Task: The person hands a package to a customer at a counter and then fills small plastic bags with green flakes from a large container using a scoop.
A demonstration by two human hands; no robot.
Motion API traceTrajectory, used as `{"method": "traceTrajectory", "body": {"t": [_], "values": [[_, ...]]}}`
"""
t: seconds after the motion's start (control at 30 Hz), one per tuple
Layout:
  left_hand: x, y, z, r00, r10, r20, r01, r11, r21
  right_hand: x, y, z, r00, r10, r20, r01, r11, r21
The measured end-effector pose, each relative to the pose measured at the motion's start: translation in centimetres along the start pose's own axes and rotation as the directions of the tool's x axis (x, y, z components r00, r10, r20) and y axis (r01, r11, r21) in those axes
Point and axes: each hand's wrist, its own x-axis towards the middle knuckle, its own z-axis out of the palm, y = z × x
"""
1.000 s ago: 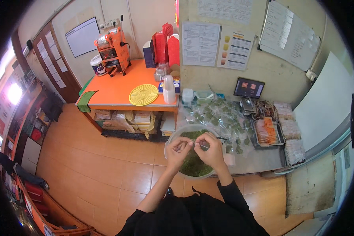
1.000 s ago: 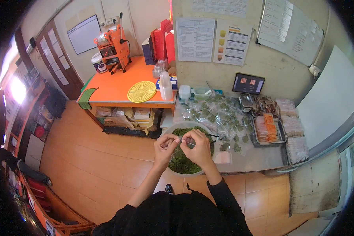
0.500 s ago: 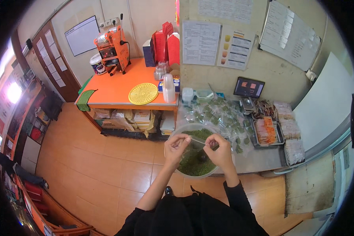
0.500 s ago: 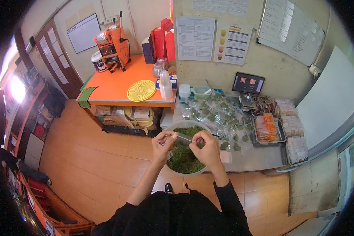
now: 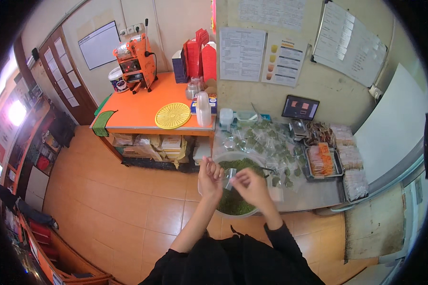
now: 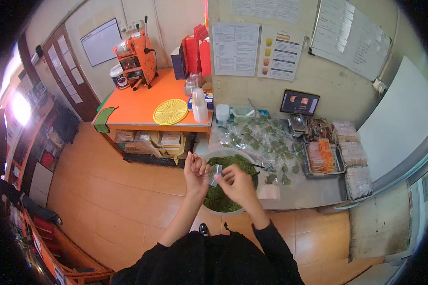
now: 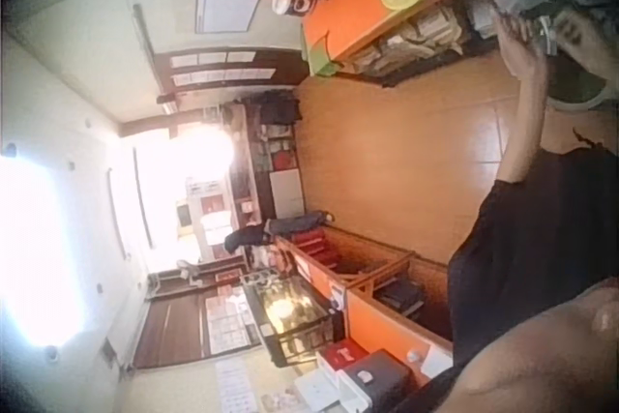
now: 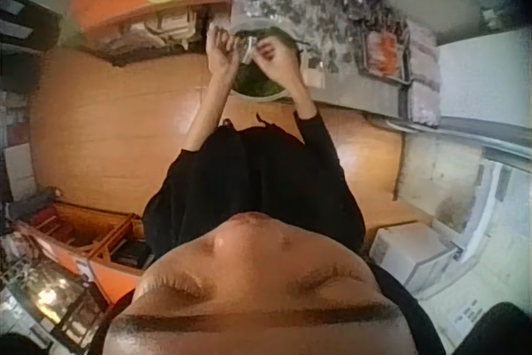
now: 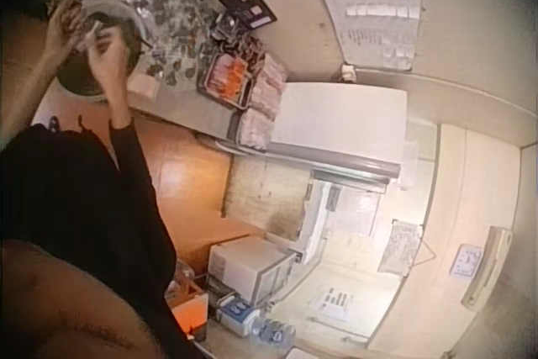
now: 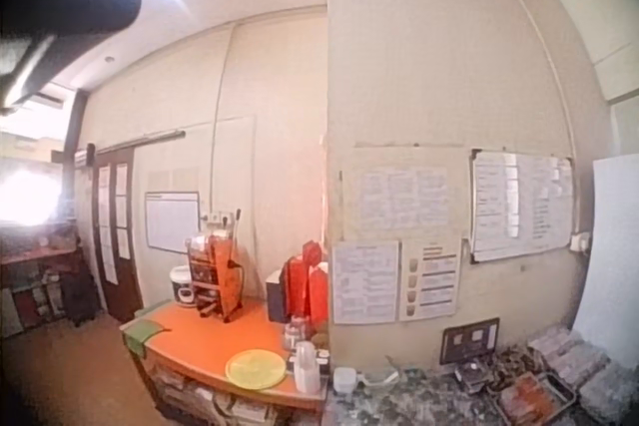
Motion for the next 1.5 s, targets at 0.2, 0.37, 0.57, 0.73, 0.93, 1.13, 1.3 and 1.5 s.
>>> {"method": "traceTrajectory", "body": {"t": [0.2, 0.37, 0.57, 0.73, 0.93, 1.13, 1.3, 1.5], "values": [[0.1, -1.1, -0.4, 0.994, 0.055, 0.098, -0.071, 0.983, 0.172, -0.5, 2.2, -0.2, 0.989, 0.093, 0.119, -0.131, 0.92, 0.37], [-1.8, 1.3, 1.2, 0.605, 0.237, 0.76, -0.576, -0.529, 0.623, -0.3, 2.8, -2.1, 0.995, 0.093, 0.039, -0.1, 0.96, 0.261], [-2.6, 1.8, 2.1, 0.769, -0.34, 0.541, -0.596, -0.076, 0.8, -0.4, 2.0, -1.9, 0.999, -0.038, 0.038, 0.034, 0.995, 0.09], [-2.1, 2.3, 1.4, 0.744, -0.429, 0.512, -0.538, 0.069, 0.84, -0.5, 1.0, -2.6, 0.989, 0.023, 0.147, -0.052, 0.979, 0.199], [-3.2, 2.3, 1.9, 0.844, -0.275, 0.461, -0.533, -0.337, 0.776, -0.4, 0.2, -2.2, 0.96, -0.269, -0.081, 0.23, 0.917, -0.324], [-3.0, 2.7, 2.2, 0.743, -0.126, 0.657, -0.666, -0.229, 0.71, 0.8, -0.5, -2.6, 0.963, -0.25, -0.102, 0.231, 0.958, -0.172], [-2.4, 3.2, 1.5, 0.784, -0.267, 0.56, -0.592, -0.051, 0.805, 1.0, -1.3, -3.6, 0.956, -0.253, -0.151, 0.228, 0.96, -0.161], [-3.2, 1.6, 2.9, 0.595, -0.049, 0.802, -0.767, -0.334, 0.548, 0.7, -2.0, -2.4, 0.939, -0.302, -0.165, 0.24, 0.918, -0.316]]}}
